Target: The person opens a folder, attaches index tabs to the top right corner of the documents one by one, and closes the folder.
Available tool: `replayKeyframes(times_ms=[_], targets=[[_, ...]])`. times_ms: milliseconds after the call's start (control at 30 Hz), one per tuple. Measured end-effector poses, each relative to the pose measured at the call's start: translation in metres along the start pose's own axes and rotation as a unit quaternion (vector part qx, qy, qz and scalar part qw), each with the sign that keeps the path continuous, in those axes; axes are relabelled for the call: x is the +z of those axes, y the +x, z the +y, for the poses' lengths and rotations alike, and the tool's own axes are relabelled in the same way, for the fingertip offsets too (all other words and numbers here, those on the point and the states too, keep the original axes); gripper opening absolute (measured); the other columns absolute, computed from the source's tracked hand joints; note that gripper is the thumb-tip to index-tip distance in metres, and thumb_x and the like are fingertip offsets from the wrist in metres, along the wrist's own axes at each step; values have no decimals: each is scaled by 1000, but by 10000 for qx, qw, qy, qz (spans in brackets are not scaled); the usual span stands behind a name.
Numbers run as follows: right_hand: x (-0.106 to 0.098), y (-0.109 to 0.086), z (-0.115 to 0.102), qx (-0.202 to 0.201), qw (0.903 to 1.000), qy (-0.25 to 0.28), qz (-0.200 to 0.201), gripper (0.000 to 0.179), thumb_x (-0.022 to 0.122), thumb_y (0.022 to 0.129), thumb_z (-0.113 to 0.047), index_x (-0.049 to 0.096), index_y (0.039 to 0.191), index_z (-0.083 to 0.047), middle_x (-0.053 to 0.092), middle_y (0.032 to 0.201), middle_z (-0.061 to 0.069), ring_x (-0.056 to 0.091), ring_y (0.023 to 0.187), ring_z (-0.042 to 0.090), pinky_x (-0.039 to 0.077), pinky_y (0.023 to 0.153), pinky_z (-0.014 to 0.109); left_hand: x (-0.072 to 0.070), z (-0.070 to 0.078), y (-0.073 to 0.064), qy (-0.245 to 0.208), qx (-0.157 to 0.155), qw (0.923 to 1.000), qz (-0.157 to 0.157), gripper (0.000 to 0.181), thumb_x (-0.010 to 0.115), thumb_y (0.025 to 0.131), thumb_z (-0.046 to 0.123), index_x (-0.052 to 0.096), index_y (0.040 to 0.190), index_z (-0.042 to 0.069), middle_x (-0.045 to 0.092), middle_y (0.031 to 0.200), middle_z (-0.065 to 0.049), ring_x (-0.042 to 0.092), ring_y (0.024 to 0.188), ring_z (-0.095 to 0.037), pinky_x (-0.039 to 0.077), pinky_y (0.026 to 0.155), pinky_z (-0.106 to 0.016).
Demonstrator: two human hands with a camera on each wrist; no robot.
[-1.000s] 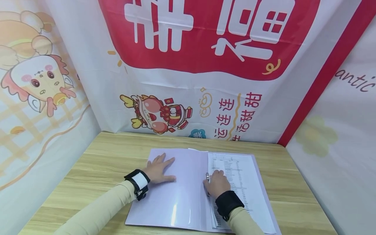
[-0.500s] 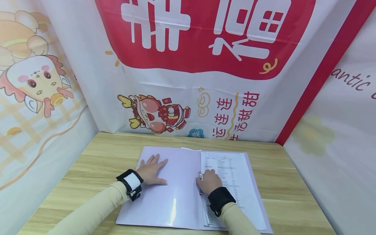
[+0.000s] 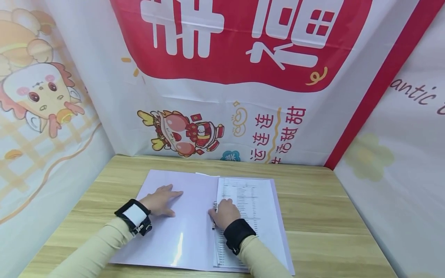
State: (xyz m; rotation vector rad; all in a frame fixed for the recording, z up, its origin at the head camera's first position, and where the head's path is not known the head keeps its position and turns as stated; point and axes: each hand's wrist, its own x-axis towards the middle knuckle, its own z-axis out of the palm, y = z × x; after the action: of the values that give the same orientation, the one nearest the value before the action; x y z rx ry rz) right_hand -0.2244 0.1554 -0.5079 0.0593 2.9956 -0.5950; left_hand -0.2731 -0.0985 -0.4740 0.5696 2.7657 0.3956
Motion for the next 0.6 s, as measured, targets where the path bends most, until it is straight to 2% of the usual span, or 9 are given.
replayKeyframes(times_ms=[133,267,400,600], targets=[[0,0,-4,10,10000,35,-39,47,70,93,-45,66,94,2,55,84,11,51,66,22,46,61,37,-7,2,-3,76,-15,10000,-1,78,87,80,28,53,148,12,29,159,-31,24,145,-55,25,97,-85],[-3,1,-1,7,9985,477,-251,42,69,94,-43,63,85,-2,54,77,10,53,63,22,43,57,35,-14,8,-6,233,-79,9997,82,78,87,79,28,54,148,13,30,159,-31,24,145,-55,23,98,-85],[-7,1,2,-42,9954,860,-422,39,65,98,-38,57,75,-7,52,68,6,52,58,20,40,54,32,-24,18,-9,383,-138,9987,291,78,88,78,30,55,147,12,34,157,-31,28,144,-55,22,100,-85],[-16,-1,3,-294,9954,863,-286,35,62,100,-29,57,72,-9,52,64,2,51,56,17,41,53,31,-35,30,-12,374,-403,9963,657,74,83,83,39,55,145,9,41,153,-30,36,140,-52,29,100,-81]])
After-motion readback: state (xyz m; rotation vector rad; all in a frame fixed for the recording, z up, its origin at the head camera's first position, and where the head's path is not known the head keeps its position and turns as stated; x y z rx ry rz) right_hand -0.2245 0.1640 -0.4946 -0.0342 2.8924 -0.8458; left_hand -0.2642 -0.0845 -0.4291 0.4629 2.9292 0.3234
